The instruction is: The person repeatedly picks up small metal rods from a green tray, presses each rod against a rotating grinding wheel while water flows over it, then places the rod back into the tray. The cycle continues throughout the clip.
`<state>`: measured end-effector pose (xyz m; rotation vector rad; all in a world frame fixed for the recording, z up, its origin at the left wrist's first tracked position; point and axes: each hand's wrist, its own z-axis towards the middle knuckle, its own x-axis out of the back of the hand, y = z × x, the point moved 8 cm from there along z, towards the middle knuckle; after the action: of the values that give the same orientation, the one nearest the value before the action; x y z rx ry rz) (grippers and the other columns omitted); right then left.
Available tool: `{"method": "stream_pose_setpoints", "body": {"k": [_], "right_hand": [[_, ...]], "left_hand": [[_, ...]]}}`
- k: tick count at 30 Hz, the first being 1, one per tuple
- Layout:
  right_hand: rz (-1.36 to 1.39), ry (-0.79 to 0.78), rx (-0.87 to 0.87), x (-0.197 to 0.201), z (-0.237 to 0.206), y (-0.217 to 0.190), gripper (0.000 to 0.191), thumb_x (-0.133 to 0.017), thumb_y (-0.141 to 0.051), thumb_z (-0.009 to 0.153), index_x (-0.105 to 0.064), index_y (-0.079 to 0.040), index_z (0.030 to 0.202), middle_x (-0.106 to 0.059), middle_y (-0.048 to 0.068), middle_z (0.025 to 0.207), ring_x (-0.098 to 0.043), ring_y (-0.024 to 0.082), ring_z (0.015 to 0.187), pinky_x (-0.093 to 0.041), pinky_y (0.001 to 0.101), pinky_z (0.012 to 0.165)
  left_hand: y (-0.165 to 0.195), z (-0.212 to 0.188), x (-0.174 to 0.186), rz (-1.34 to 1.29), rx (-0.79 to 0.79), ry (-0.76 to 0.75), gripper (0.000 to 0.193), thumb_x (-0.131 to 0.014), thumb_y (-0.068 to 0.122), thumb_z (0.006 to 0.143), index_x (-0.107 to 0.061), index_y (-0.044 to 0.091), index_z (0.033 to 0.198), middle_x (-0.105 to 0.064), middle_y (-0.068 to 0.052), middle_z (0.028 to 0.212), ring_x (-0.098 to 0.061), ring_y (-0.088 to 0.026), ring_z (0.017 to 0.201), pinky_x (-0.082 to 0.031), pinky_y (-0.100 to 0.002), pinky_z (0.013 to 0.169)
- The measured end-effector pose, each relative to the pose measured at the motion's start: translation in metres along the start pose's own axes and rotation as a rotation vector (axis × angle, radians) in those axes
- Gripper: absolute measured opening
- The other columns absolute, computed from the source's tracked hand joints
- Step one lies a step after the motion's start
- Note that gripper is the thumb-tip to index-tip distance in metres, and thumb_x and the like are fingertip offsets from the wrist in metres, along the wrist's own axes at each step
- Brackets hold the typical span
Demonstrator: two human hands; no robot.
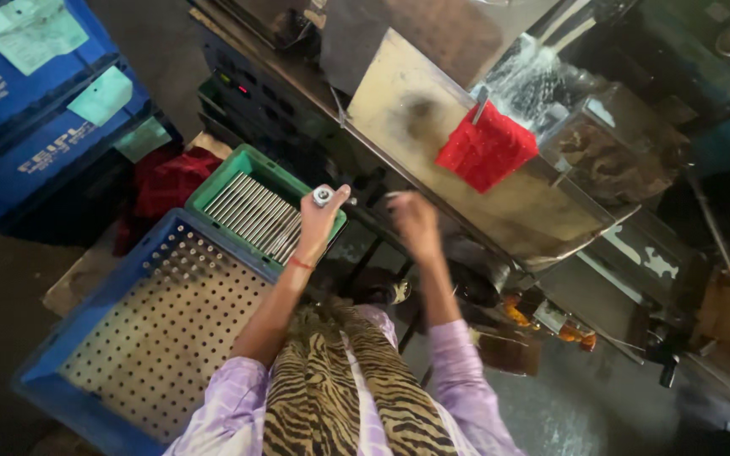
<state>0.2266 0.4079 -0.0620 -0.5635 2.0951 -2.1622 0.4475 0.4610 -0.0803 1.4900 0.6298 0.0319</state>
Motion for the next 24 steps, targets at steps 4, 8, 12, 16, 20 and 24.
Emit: {"method": "stream_pose_setpoints", "body": {"k": [4, 8, 12, 16, 20, 24], "right_hand": [[0.324, -0.047, -0.023, -0.09, -0.011, 0.011, 0.033, -0.052, -0.034, 0.11, -0.06, -0.007, 0.093, -0.045, -0.007, 0.068, -0.038, 0.003, 0.058, -0.031, 0.021, 0.05], [0.35, -0.06, -0.031, -0.118, -0.014, 0.009, 0.035, -0.05, -0.035, 0.111, -0.057, -0.007, 0.091, -0.047, -0.006, 0.068, -0.04, 0.004, 0.057, -0.032, 0.0223, 0.05], [0.52, 0.029, -0.085, -0.13, -0.018, 0.013, 0.033, -0.049, -0.035, 0.109, -0.057, -0.007, 0.092, -0.042, -0.006, 0.064, -0.036, 0.004, 0.051, -0.028, 0.0228, 0.045], [0.386, -0.056, -0.078, -0.137, -0.015, 0.006, 0.035, -0.05, -0.035, 0.111, -0.058, -0.005, 0.095, -0.044, -0.005, 0.067, -0.038, 0.004, 0.053, -0.03, 0.0235, 0.046], [0.374, -0.146, -0.34, -0.142, -0.014, 0.016, 0.035, -0.051, -0.036, 0.109, -0.059, -0.003, 0.101, -0.041, -0.005, 0.062, -0.034, 0.006, 0.046, -0.025, 0.0239, 0.041], [0.561, -0.088, -0.257, -0.159, -0.012, 0.0, 0.04, -0.052, -0.038, 0.108, -0.065, -0.002, 0.121, -0.037, -0.007, 0.06, -0.031, 0.004, 0.044, -0.024, 0.0232, 0.04]], "left_hand": [[-0.002, -0.007, 0.01, -0.081, -0.007, 0.058, 0.044, -0.075, 0.017, 0.096, -0.047, 0.013, 0.062, -0.041, 0.011, 0.062, -0.034, 0.0, 0.055, -0.024, -0.025, 0.048], [0.019, -0.014, 0.026, 0.053, -0.212, 0.056, 0.043, -0.075, 0.015, 0.096, -0.046, 0.011, 0.065, -0.042, 0.011, 0.064, -0.036, 0.001, 0.06, -0.029, -0.026, 0.05], [0.03, -0.013, 0.045, 0.09, -0.212, 0.154, 0.047, -0.077, 0.014, 0.096, -0.043, 0.01, 0.064, -0.041, 0.01, 0.062, -0.035, 0.0, 0.058, -0.028, -0.024, 0.049], [0.045, -0.019, 0.053, 0.148, -0.171, 0.093, 0.042, -0.079, 0.015, 0.094, -0.049, 0.01, 0.065, -0.045, 0.009, 0.059, -0.037, 0.0, 0.054, -0.029, -0.024, 0.046], [0.111, -0.056, 0.038, 0.79, -1.012, 0.07, 0.044, -0.082, 0.025, 0.089, -0.048, 0.009, 0.066, -0.046, 0.0, 0.064, -0.035, -0.001, 0.062, -0.032, -0.03, 0.054], [0.071, -0.027, 0.065, 0.231, -0.326, 0.14, 0.025, -0.078, 0.011, 0.092, -0.061, 0.008, 0.074, -0.056, 0.009, 0.063, -0.046, 0.001, 0.054, -0.034, -0.022, 0.046]]}}
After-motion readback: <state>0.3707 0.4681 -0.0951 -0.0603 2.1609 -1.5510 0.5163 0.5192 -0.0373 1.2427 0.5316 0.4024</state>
